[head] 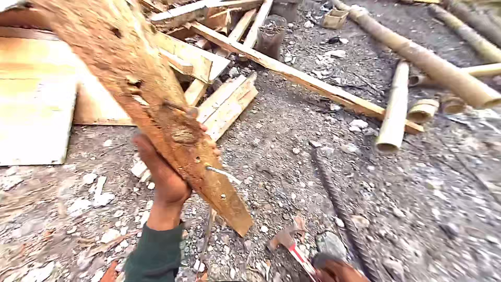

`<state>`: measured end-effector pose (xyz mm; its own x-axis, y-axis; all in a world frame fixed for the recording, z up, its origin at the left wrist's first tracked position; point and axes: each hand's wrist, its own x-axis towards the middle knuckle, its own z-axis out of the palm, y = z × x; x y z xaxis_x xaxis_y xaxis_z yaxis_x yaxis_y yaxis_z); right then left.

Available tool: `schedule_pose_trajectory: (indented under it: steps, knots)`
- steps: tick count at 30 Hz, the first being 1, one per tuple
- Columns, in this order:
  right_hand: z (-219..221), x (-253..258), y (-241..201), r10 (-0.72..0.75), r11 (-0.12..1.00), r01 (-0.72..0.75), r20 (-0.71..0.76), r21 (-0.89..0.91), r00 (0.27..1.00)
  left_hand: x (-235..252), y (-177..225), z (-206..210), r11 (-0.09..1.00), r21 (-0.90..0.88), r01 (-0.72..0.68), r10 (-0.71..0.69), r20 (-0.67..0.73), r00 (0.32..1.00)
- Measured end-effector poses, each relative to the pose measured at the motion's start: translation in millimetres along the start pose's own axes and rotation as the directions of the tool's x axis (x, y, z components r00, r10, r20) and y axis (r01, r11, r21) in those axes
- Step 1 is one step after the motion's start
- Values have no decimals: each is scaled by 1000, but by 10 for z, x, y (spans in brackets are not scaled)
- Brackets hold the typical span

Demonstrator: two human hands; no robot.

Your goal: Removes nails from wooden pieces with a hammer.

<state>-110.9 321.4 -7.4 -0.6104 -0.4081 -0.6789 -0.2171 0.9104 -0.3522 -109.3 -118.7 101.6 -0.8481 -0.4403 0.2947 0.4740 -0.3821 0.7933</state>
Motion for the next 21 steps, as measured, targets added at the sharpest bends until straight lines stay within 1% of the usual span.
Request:
schedule_pose_trajectory:
  steps: [2, 4, 5, 8, 11, 12, 14, 15, 16, 17, 18, 19, 20, 21]
  knots:
    - [-158, 86, -145, 55, 998, -58, -129, -13, 990, -1, 3, 54, 1000, -18, -8, 8, 29, 1000]
    - [-288, 302, -222, 71, 997, -73, -229, -4, 971, -23, -8, 31, 999, -16, -40, 41, 70, 997]
    - [-356, 442, -252, 72, 997, -71, -216, 12, 974, -38, -13, 15, 999, -8, -53, 53, 81, 995]
    - [-449, 891, -325, 58, 997, -54, -72, 48, 996, -68, -2, 7, 998, -10, -59, 59, 81, 995]
    - [-402, 1240, -364, 83, 996, -84, 67, 18, 994, -88, -4, 12, 997, 13, -79, 78, 61, 995]
    - [-368, 1309, -358, 100, 995, -102, 90, 19, 991, -96, -7, -6, 997, 11, -75, 74, 61, 995]
    - [-292, 1343, -296, 129, 985, -135, 57, 108, 990, -109, -9, -59, 997, 24, -74, 72, 71, 995]
    - [-250, 1314, -243, 142, 969, -142, 11, 202, 990, -114, -8, -72, 996, 35, -84, 81, 66, 994]
    - [-201, 1258, -185, 163, 935, -141, -40, 324, 986, -126, -5, -92, 995, 42, -93, 90, 60, 994]
    - [-133, 1193, -122, 190, 873, -126, -92, 471, 977, -145, 1, -121, 994, 46, -95, 92, 59, 994]
    - [-61, 1127, -76, 235, 777, -103, -135, 621, 963, -161, 8, -143, 993, 57, -100, 96, 59, 994]
    - [-4, 1060, -52, 295, 654, -80, -156, 752, 943, -176, 13, -161, 993, 50, -103, 100, 56, 993]
    - [34, 994, -43, 350, 528, -49, -164, 848, 922, -187, 13, -176, 995, 34, -99, 97, 54, 994]
    - [45, 932, -42, 384, 421, -5, -173, 907, 907, -191, 9, -197, 996, 17, -93, 92, 56, 994]
